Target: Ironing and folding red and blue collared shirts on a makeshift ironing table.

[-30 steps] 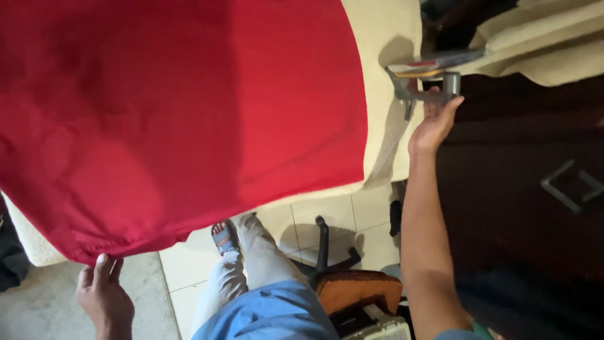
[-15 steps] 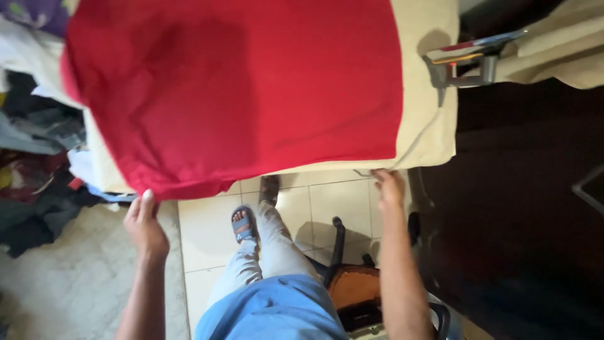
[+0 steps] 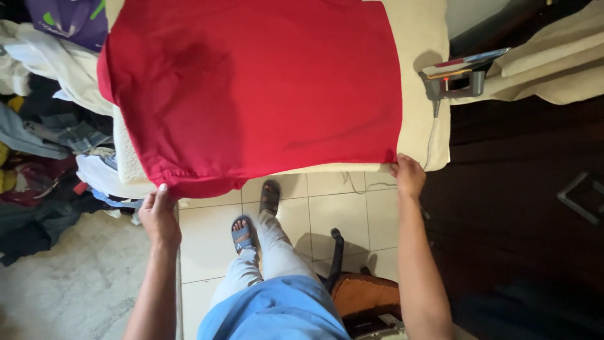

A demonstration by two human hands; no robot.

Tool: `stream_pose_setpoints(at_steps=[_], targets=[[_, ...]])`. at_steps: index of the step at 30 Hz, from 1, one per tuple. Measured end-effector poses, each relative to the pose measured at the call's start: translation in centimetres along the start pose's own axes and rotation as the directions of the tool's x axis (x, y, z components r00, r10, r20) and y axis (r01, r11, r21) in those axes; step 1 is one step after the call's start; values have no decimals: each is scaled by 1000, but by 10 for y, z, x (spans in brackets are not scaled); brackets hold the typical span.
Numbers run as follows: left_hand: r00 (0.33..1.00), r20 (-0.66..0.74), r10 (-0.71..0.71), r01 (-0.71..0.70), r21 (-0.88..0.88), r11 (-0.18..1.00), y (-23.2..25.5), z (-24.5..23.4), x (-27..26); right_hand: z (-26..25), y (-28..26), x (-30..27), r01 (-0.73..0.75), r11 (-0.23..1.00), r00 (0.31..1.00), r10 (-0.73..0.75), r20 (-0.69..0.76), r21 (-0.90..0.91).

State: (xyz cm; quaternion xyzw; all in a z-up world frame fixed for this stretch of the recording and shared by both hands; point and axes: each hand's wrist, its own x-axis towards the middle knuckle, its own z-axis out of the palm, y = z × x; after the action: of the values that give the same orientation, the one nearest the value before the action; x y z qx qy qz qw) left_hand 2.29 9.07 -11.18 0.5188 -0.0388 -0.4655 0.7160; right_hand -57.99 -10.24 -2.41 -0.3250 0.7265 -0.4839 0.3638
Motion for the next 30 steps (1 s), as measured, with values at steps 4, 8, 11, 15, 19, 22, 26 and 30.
stream_pose_setpoints(at_steps=[4,8,11,15,19,22,26,30], targets=[[999,3,-51,51,-37,998,18,24,-7,35,-30,5,-105,982,994,101,-35,-155],[980,8,-200,198,129,972,28,24,-12,33,-36,7,-401,906,916,395,-66,-135],[972,51,-230,219,162,962,33,4,-11,32,-40,3,-489,863,871,492,-7,-131],[976,85,-198,170,263,950,44,-10,-7,18,-42,22,-506,862,862,504,42,26],[984,55,-170,151,257,955,116,69,-1,25,-62,54,-488,868,871,479,106,94],[981,-66,-184,195,313,929,146,123,27,57,-103,68,-480,873,875,470,112,85],[981,-74,-178,190,241,952,151,166,72,96,-111,109,-434,900,893,424,151,40],[970,-147,-192,221,218,951,137,190,110,120,-94,134,-413,911,894,407,187,-9]])
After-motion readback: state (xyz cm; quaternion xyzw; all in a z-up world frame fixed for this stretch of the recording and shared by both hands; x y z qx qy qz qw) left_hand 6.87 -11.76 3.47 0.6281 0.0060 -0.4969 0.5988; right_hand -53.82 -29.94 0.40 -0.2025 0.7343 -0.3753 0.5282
